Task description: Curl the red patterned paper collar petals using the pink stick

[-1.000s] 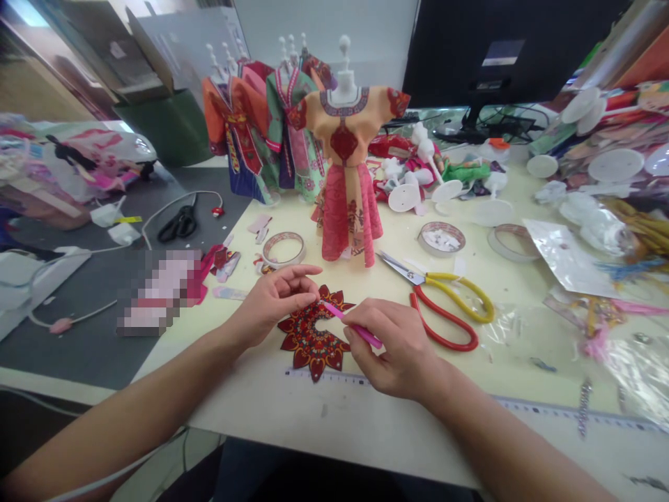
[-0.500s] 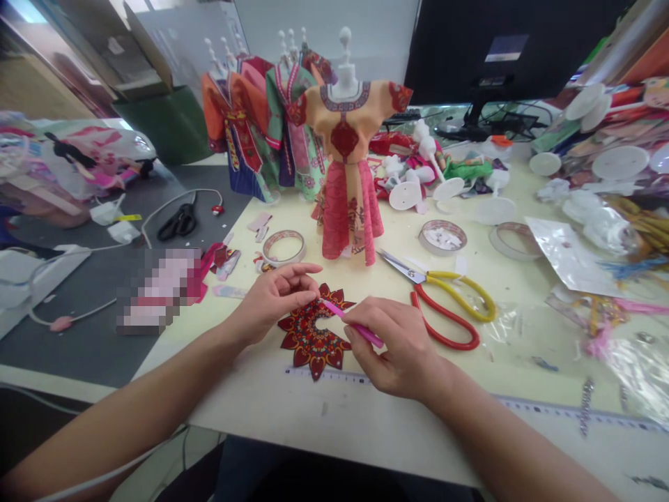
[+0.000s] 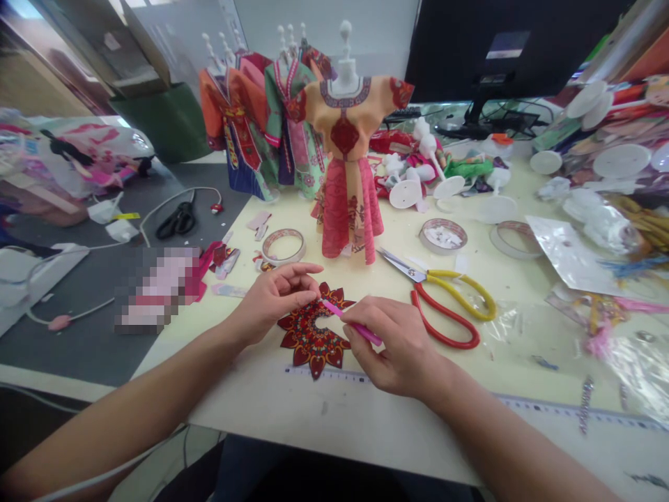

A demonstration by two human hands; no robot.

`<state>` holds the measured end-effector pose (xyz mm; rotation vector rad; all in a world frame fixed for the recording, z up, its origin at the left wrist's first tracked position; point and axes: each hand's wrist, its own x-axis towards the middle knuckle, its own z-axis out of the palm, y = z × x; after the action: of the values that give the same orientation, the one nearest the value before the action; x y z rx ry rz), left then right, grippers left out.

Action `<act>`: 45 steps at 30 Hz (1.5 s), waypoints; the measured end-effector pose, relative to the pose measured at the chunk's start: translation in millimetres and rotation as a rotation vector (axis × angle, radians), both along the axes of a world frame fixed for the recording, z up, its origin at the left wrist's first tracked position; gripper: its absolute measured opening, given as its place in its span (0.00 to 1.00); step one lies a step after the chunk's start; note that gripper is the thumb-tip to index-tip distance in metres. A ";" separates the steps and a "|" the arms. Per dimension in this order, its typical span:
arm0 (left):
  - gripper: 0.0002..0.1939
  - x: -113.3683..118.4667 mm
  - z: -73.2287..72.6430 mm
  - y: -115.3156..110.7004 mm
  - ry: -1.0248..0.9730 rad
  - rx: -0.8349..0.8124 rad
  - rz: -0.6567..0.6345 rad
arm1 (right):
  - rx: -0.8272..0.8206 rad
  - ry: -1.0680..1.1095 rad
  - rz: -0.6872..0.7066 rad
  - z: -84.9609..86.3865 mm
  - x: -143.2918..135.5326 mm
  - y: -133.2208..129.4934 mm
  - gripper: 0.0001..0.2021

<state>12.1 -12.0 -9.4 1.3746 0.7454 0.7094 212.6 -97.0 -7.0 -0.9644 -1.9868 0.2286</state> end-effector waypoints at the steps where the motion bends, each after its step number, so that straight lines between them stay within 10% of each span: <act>1: 0.18 0.0 -0.2 -0.1 0.000 -0.002 -0.002 | 0.003 0.006 0.003 -0.2 0.1 -0.1 0.13; 45: 0.19 -1.3 -0.1 3.7 0.149 0.156 0.044 | 0.033 0.027 -0.024 4.6 1.4 0.7 0.12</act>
<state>10.9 -8.3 -9.6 1.5695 0.8540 0.7171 213.9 -96.3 -2.4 -0.9587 -1.9476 0.1938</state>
